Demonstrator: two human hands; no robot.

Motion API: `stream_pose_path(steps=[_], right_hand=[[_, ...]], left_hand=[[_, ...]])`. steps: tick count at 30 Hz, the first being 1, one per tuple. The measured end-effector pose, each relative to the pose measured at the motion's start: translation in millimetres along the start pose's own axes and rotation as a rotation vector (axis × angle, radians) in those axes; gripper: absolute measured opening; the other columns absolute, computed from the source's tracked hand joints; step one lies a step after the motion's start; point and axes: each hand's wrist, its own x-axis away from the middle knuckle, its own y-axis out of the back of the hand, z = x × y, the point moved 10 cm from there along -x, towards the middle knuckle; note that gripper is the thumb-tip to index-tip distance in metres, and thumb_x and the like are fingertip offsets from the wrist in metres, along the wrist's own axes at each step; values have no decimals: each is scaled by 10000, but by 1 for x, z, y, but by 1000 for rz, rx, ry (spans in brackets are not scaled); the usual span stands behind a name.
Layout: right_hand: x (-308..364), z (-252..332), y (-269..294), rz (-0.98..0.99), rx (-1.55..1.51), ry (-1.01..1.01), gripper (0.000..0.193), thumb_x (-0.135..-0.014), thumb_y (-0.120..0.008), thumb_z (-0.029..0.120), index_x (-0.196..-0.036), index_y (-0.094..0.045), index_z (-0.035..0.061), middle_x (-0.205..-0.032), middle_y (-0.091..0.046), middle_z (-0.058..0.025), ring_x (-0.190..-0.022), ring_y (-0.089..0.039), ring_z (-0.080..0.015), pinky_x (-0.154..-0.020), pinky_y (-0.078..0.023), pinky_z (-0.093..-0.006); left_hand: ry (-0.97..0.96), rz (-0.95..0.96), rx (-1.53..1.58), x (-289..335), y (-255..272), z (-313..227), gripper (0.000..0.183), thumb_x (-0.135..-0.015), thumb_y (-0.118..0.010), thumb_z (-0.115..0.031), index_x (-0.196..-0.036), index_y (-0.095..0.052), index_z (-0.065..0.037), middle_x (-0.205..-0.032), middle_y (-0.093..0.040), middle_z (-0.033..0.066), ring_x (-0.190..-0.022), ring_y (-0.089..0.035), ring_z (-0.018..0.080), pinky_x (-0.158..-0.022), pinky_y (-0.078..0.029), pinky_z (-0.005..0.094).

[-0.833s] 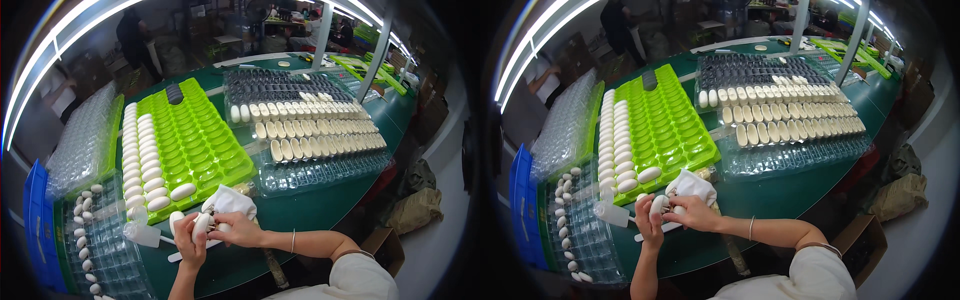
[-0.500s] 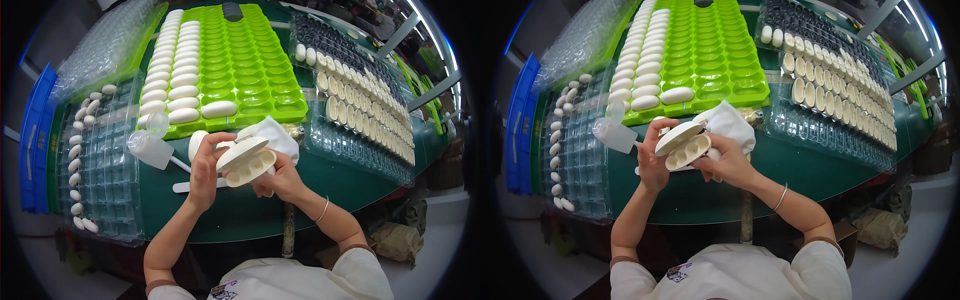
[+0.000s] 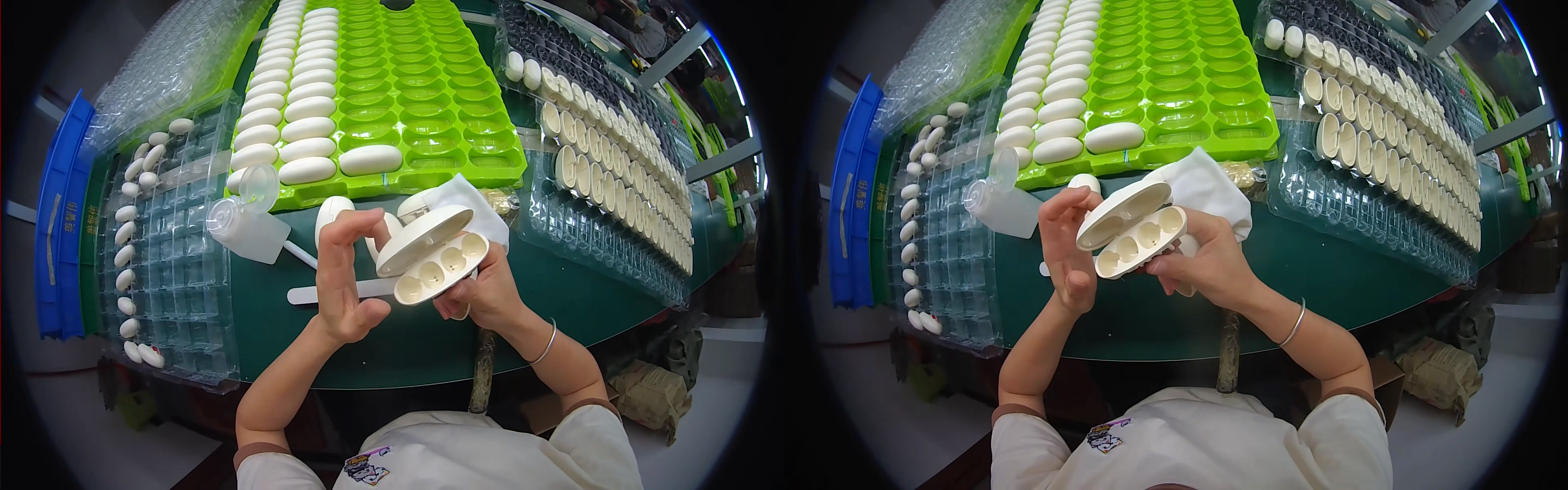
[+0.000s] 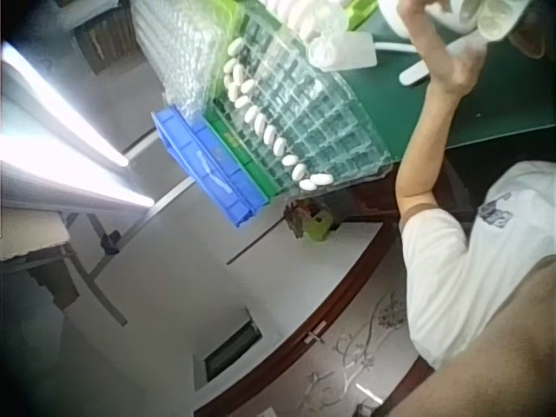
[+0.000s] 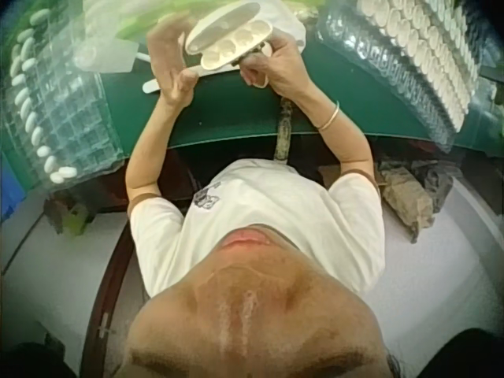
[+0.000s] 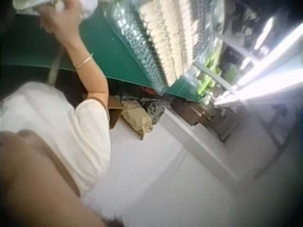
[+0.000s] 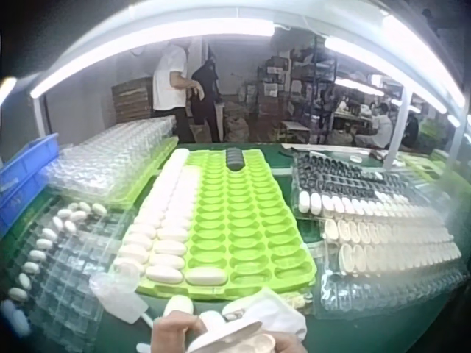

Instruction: The person assembles white wireless earbud charging cases on a factory workbench. They open the cases, insert internal components, wipe the surfaces with a white cloth, and place the finished units into green plastic trays.

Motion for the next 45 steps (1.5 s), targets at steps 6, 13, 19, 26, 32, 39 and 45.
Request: stream_pose_path(steps=[6, 13, 19, 26, 32, 39, 45], right_hand=[[2, -5, 5, -32, -51, -53, 220, -739, -616, 103, -908, -544, -17, -690, -569, -61, -489, -531, -105, -420, -431, -216], [0, -1, 7, -98, -47, -26, 223, -770, -579, 115, -944, -514, -8, -719, -551, -72, -461, -516, -103, -410, -436, -222], [-2, 23, 34, -308, -126, 180, 225, -796, -568, 116, -968, -475, 3, -790, -520, -83, -446, -464, -103, -405, -431, -245], [1, 57, 53, -356, -126, 383, 190, -806, -555, 77, -964, -471, 12, -820, -517, -88, -465, -468, -96, -416, -414, -232], [0, 55, 41, -336, -75, 372, 314, -764, -573, 7, -1037, -426, 60, -766, -527, -68, -445, -470, -84, -401, -423, -222], [2, 44, 20, -261, 141, 234, 330, -725, -627, 35, -974, -410, 44, -775, -542, -82, -477, -514, -72, -389, -420, -182], [2, 32, 15, -237, 193, 196, 334, -726, -655, 61, -956, -415, 30, -769, -559, -65, -532, -521, -56, -425, -428, -162]], left_hand=[[-453, -114, -515, 6, 8, -48, 596, -675, -574, -596, -976, -519, -84, -933, -435, 125, -832, -436, 227, -706, -346, 357], [-652, -223, -755, 16, 6, -75, 386, -721, -589, -481, -906, -567, -142, -916, -468, 79, -785, -465, 218, -695, -346, 357], [-216, -2, -878, -21, 11, -32, 98, -653, -671, -91, -703, -587, -87, -736, -563, 17, -688, -519, 181, -647, -343, 308], [-110, 195, -860, -14, -41, -5, 198, -641, -698, -213, -746, -594, -82, -772, -547, 21, -755, -508, 192, -716, -332, 317], [125, 211, -546, -29, -42, 21, 149, -696, -630, -136, -692, -517, -39, -788, -518, 72, -737, -499, 214, -727, -350, 306], [-300, -209, -404, -27, 25, -55, 130, -674, -637, -124, -678, -542, -36, -876, -526, 87, -830, -477, 226, -767, -352, 304], [-488, -24, -838, -16, -16, -66, 131, -630, -669, -190, -717, -639, -96, -1075, -549, 67, -930, -489, 236, -833, -312, 362]])
